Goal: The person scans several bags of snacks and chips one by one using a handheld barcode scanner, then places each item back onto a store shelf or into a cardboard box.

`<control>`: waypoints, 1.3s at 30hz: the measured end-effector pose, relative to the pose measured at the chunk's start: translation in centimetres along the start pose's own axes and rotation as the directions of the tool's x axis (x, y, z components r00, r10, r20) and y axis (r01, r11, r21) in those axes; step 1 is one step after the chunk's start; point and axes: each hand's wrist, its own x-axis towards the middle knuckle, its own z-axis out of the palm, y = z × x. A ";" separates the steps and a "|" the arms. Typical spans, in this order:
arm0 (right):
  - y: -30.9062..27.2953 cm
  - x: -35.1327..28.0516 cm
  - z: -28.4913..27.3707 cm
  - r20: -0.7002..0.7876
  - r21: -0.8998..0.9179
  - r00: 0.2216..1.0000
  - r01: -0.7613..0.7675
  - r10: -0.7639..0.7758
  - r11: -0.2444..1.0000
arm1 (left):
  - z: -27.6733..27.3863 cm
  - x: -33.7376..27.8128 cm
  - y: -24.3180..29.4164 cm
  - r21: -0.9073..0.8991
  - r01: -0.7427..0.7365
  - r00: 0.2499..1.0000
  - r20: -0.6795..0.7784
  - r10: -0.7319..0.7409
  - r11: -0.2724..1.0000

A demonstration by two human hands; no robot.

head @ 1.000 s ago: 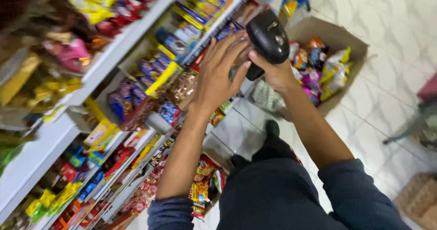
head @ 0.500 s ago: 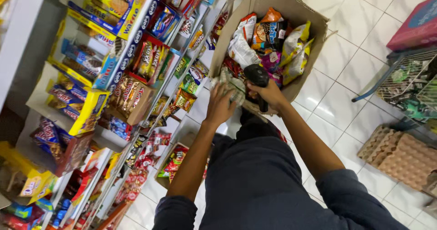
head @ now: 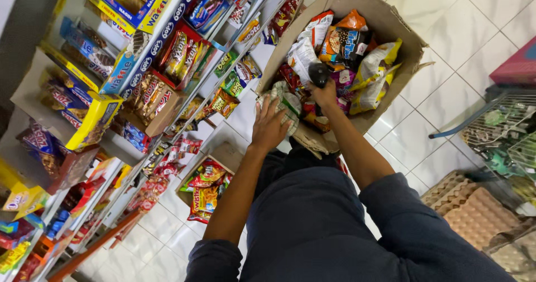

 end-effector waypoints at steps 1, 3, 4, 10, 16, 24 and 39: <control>0.0 0.0 -0.3 -0.026 -0.029 1.000 0.001 -0.002 1.000 | 0.1 0.0 -0.1 -0.005 0.001 1.000 -0.003 -0.001 1.000; -0.5 -0.3 -0.7 -0.077 -0.084 0.997 0.005 -0.011 0.996 | 0.0 0.0 0.0 -0.027 0.019 1.000 0.003 -0.019 0.999; -0.9 -0.7 -0.7 -0.052 -0.082 0.997 0.056 -0.060 0.995 | -0.1 -0.1 0.1 -0.045 0.038 0.999 0.011 -0.037 0.998; -6.0 -5.1 -3.7 0.153 0.154 0.981 0.096 -0.120 0.983 | -0.5 0.5 1.0 -0.215 0.151 0.987 -0.016 -0.158 0.965; -10.6 -11.1 -6.6 0.394 0.523 0.914 -0.139 -0.094 0.841 | -0.5 1.8 3.0 -0.965 0.176 0.760 0.007 -0.649 0.196; -12.1 -11.6 -3.4 0.575 0.292 0.818 -0.203 -0.002 0.935 | 0.3 -1.2 -0.3 -0.938 -0.088 0.661 0.196 -0.724 -0.334; -5.2 -8.8 4.5 0.548 -0.211 0.796 0.428 -0.256 0.879 | 1.3 -9.9 -5.1 -0.871 -0.254 0.472 0.268 -0.840 -0.420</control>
